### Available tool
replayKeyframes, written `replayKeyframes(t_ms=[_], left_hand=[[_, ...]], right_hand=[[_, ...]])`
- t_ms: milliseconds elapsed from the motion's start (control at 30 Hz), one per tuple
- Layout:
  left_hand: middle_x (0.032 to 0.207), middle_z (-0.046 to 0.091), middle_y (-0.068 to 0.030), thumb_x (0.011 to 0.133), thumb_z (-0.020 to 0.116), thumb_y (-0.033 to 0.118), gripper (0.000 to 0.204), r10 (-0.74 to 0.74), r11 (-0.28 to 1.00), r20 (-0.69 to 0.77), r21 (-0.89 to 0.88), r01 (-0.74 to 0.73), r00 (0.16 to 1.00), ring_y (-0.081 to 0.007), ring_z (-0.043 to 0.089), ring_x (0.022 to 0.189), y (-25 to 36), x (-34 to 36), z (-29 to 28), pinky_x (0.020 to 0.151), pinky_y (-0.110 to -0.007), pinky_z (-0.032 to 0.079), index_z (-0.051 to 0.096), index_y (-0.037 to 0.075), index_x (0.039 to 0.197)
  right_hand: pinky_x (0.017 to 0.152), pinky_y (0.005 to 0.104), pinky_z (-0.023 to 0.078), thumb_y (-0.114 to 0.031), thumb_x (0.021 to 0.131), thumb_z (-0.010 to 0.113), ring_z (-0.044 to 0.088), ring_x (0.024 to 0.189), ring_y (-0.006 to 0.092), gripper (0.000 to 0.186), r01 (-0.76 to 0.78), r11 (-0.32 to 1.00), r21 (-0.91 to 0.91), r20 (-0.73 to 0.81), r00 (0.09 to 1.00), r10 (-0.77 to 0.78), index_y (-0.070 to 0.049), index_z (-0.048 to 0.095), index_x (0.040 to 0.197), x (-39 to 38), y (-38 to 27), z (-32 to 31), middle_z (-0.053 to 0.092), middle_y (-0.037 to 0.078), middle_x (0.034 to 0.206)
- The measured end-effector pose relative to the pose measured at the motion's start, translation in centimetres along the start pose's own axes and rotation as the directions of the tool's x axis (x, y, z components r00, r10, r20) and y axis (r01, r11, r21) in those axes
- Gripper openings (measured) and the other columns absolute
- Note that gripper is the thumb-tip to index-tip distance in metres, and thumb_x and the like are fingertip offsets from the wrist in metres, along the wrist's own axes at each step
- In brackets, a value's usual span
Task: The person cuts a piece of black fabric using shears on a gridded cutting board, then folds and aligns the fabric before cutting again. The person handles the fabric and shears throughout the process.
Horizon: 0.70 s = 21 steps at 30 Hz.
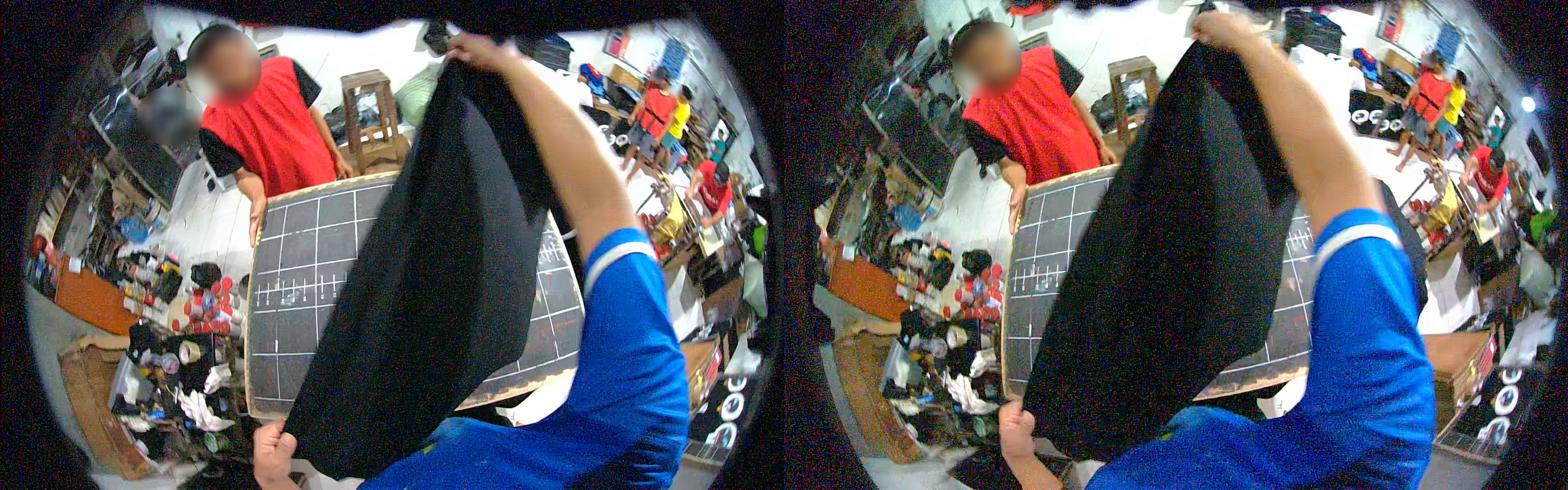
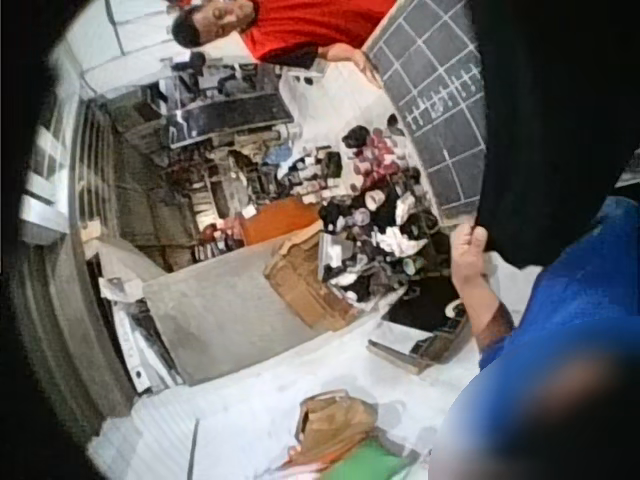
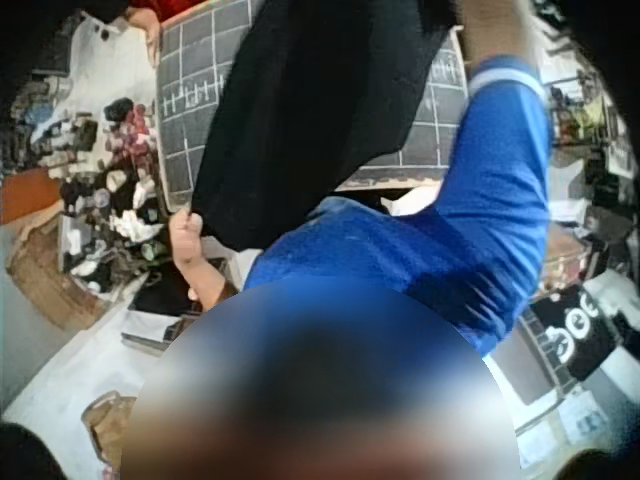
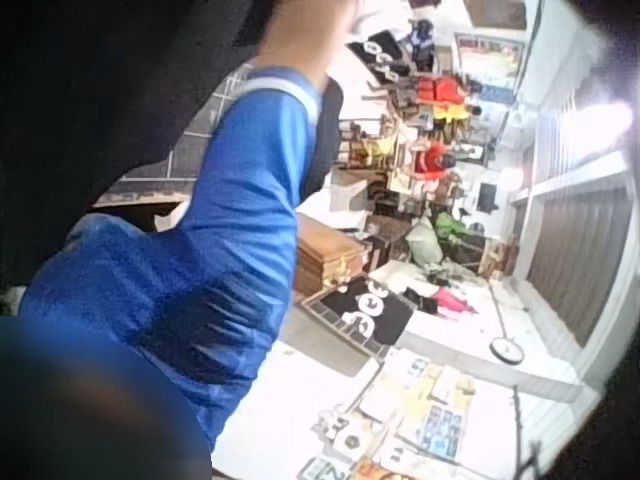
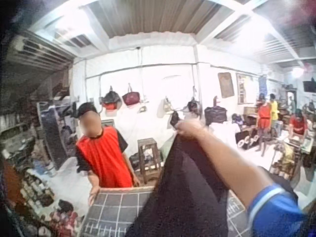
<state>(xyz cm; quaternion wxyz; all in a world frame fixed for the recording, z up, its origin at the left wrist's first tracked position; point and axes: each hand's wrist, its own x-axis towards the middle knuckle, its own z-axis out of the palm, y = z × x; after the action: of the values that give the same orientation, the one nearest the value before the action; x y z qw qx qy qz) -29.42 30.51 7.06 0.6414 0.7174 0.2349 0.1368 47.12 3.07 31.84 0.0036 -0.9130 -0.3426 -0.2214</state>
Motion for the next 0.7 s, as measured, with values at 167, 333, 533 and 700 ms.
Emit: replayKeyframes(t_ms=[167, 333, 533, 700], left_hand=[[0.103, 0.073, -0.0035, 0.093, 0.084, 0.047, 0.062, -0.186, 0.977, -0.006, -0.106, 0.184, 0.983, -0.014, 0.065, 0.093, -2.7, -3.7, 5.4, 0.089, -0.033, 0.053, 0.07, -0.004, 0.125], [0.118, 0.074, -0.0069, 0.103, 0.076, 0.042, 0.055, -0.089, 0.894, 0.407, -0.369, 0.253, 0.909, -0.0129, 0.066, 0.105, -1.3, -1.1, 8.8, 0.095, -0.032, 0.052, 0.068, -0.007, 0.127], [0.119, 0.072, -0.0056, 0.104, 0.075, 0.04, 0.053, 0.128, 0.897, 0.471, -0.43, 0.1, 0.873, -0.0128, 0.064, 0.106, 2.4, 0.3, 10.3, 0.094, -0.03, 0.05, 0.065, -0.004, 0.132], [0.136, 0.07, -0.0147, 0.105, 0.073, 0.041, 0.068, 0.244, 0.823, 0.338, -0.569, -0.01, 0.909, -0.0275, 0.073, 0.114, 5.2, -1.0, 11.9, 0.101, -0.041, 0.058, 0.05, -0.004, 0.15]], right_hand=[[0.109, 0.0477, 0.054, -0.039, 0.101, 0.07, 0.068, 0.128, 0.0362, 0.047, 0.283, 0.831, 0.479, -0.037, 0.952, -0.303, -0.012, 0.07, 0.14, -6.9, -18.6, 10.5, 0.07, 0.016, 0.141], [0.093, 0.0476, 0.058, -0.03, 0.1, 0.073, 0.072, 0.107, 0.0363, 0.032, 0.351, 0.299, 0.887, -0.065, 0.737, -0.673, -0.003, 0.074, 0.117, -32.2, -27.1, 5.6, 0.074, 0.018, 0.111], [0.084, 0.0462, 0.057, -0.052, 0.114, 0.047, 0.075, 0.09, 0.0355, 0.061, -0.493, 0.269, 0.827, 0.542, 0.577, -0.611, 0.003, 0.072, 0.107, -52.8, -29.9, -2.4, 0.076, 0.021, 0.093], [0.11, 0.0427, 0.046, -0.063, 0.112, 0.044, 0.058, 0.127, 0.0246, 0.073, -0.824, -0.103, 0.558, 0.784, 0.564, -0.26, 0.0, 0.06, 0.144, -59.6, -36.3, -0.5, 0.063, 0.015, 0.145]])
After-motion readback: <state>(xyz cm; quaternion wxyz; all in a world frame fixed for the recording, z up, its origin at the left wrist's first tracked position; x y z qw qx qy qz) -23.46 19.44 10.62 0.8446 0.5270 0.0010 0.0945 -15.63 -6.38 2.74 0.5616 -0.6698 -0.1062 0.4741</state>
